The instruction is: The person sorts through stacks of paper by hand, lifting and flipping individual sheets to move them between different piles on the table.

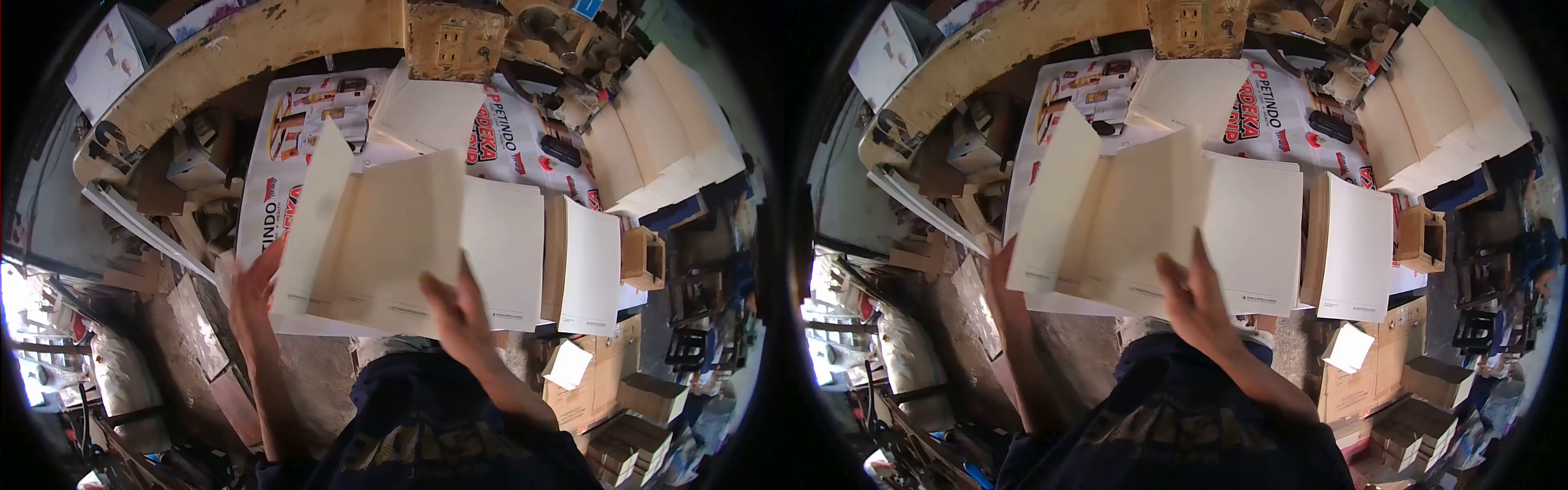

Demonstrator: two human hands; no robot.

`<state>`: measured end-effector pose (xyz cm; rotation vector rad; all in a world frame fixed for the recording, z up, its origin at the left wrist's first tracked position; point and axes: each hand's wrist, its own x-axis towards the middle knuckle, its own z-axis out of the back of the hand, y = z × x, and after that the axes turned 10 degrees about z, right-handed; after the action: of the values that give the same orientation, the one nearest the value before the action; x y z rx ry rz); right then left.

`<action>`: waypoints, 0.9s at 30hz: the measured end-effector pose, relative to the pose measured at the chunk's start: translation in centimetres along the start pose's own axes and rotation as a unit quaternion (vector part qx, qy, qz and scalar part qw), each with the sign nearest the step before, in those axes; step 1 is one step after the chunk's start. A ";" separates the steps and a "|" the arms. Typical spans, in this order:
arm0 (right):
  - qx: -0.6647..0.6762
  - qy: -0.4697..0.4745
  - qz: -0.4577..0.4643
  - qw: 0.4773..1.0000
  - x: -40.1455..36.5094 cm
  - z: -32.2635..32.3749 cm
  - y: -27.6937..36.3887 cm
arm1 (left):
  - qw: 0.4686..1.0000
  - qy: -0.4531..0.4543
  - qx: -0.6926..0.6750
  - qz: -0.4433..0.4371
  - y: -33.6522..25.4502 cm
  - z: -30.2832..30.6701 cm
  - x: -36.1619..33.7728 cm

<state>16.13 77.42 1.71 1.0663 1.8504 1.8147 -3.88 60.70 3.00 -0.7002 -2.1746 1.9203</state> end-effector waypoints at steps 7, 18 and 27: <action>0.196 0.054 -0.066 0.977 1.5 -5.1 -3.2 | 0.815 -0.061 0.564 -0.121 -0.7 -1.1 0.2; 0.290 -0.022 -0.031 0.956 1.5 0.4 2.3 | 0.939 0.173 0.255 -0.154 -5.9 -9.8 7.3; 0.084 -0.059 -0.030 0.994 -4.3 8.7 6.6 | 0.954 0.150 0.207 -0.158 5.8 -24.1 28.3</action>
<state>26.83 79.87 5.81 1.1362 1.9692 1.5511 -17.41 95.14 -3.96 -0.4913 -1.5287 1.8666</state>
